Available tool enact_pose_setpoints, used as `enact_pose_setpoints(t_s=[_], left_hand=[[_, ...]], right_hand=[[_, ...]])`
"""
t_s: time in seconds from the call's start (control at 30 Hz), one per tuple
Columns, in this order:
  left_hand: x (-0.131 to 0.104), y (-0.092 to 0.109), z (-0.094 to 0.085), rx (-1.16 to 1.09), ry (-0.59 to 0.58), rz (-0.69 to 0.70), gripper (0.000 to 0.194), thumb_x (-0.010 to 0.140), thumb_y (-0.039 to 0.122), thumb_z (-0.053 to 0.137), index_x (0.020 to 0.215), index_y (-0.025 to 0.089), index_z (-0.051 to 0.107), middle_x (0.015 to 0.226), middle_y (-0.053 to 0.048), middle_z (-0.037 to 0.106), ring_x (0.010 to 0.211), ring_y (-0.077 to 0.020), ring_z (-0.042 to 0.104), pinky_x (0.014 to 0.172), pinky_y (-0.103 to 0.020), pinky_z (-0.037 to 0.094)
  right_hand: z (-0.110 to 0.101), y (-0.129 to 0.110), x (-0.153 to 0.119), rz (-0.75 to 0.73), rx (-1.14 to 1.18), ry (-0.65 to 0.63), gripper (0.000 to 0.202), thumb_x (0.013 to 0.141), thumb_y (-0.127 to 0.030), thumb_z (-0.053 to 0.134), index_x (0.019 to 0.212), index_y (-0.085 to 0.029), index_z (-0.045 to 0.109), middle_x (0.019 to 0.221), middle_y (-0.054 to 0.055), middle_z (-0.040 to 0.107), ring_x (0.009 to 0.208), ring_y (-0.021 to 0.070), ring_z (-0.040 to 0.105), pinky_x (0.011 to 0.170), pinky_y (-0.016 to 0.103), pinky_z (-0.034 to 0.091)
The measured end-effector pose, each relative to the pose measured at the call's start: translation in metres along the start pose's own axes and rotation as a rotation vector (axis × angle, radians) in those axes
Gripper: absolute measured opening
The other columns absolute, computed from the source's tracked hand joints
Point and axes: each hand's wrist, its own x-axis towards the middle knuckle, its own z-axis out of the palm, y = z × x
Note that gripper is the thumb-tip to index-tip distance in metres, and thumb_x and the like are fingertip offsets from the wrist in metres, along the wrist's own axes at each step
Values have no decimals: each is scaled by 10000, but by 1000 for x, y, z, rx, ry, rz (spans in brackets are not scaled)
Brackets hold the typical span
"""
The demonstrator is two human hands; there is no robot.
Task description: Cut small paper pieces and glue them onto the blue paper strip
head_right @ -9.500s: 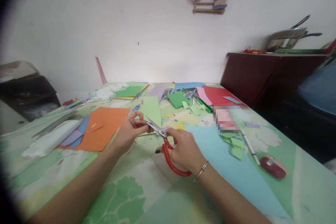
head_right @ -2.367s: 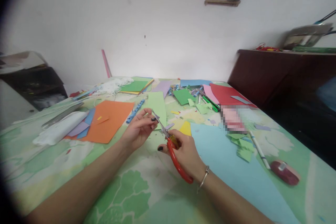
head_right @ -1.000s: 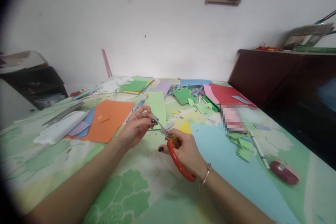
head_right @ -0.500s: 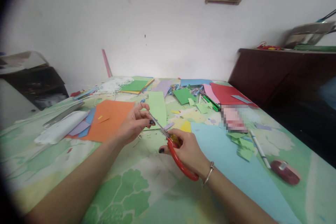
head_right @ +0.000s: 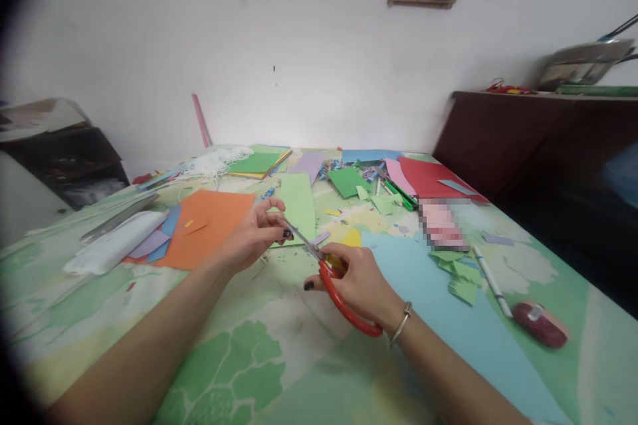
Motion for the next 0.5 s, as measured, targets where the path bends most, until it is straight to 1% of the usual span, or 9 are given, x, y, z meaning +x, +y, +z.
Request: enact_pose_setpoints(t_s=[0.17,0.27,0.33,0.37,0.4,0.47,0.5], left_hand=[[1,-2,-2,43,6,-31,372,601,16,628,870,196,445,642,21,623,580,-124,578,517,-217,385],[1,-3,-2,56,4,-43,344,628,65,657,878,198,461,651,9,640,589,-133,584,569,-249,418],[0,-2,0,58,-11,-48,295,651,115,670,877,189,495,668,-6,649,598,-134,588,609,-267,432],[-1,-1,1,65,-21,-53,264,661,138,673,872,179,520,678,-15,650,606,-134,591,625,-270,435],[-1,-1,2,76,-33,-60,232,668,156,675,861,166,546,686,-23,648,614,-133,592,636,-270,437],[-2,0,6,98,-53,-81,178,675,174,675,829,141,592,701,-33,639,634,-130,589,648,-266,438],[-2,-1,8,104,-59,-92,162,674,176,675,814,132,608,707,-35,634,639,-127,585,648,-262,436]], right_hand=[[-8,0,1,-2,-187,12,228,673,-401,638,770,-196,615,510,-56,388,496,96,278,455,216,252],[-16,5,6,33,-311,109,242,676,-391,625,826,-201,634,543,-29,506,489,111,373,470,227,284],[-25,13,10,116,-442,203,260,693,-379,599,873,-197,641,606,10,589,516,141,453,491,243,303],[-30,18,12,186,-519,230,268,708,-374,577,894,-193,642,654,35,623,546,162,493,503,251,309],[-35,24,14,266,-596,241,279,724,-367,551,915,-185,642,715,62,648,594,185,531,516,259,313],[-44,37,17,426,-710,209,305,744,-349,513,949,-162,640,840,108,667,708,222,580,543,266,322],[-48,44,18,466,-729,192,310,739,-326,514,958,-145,638,867,124,667,743,232,590,550,266,325]])
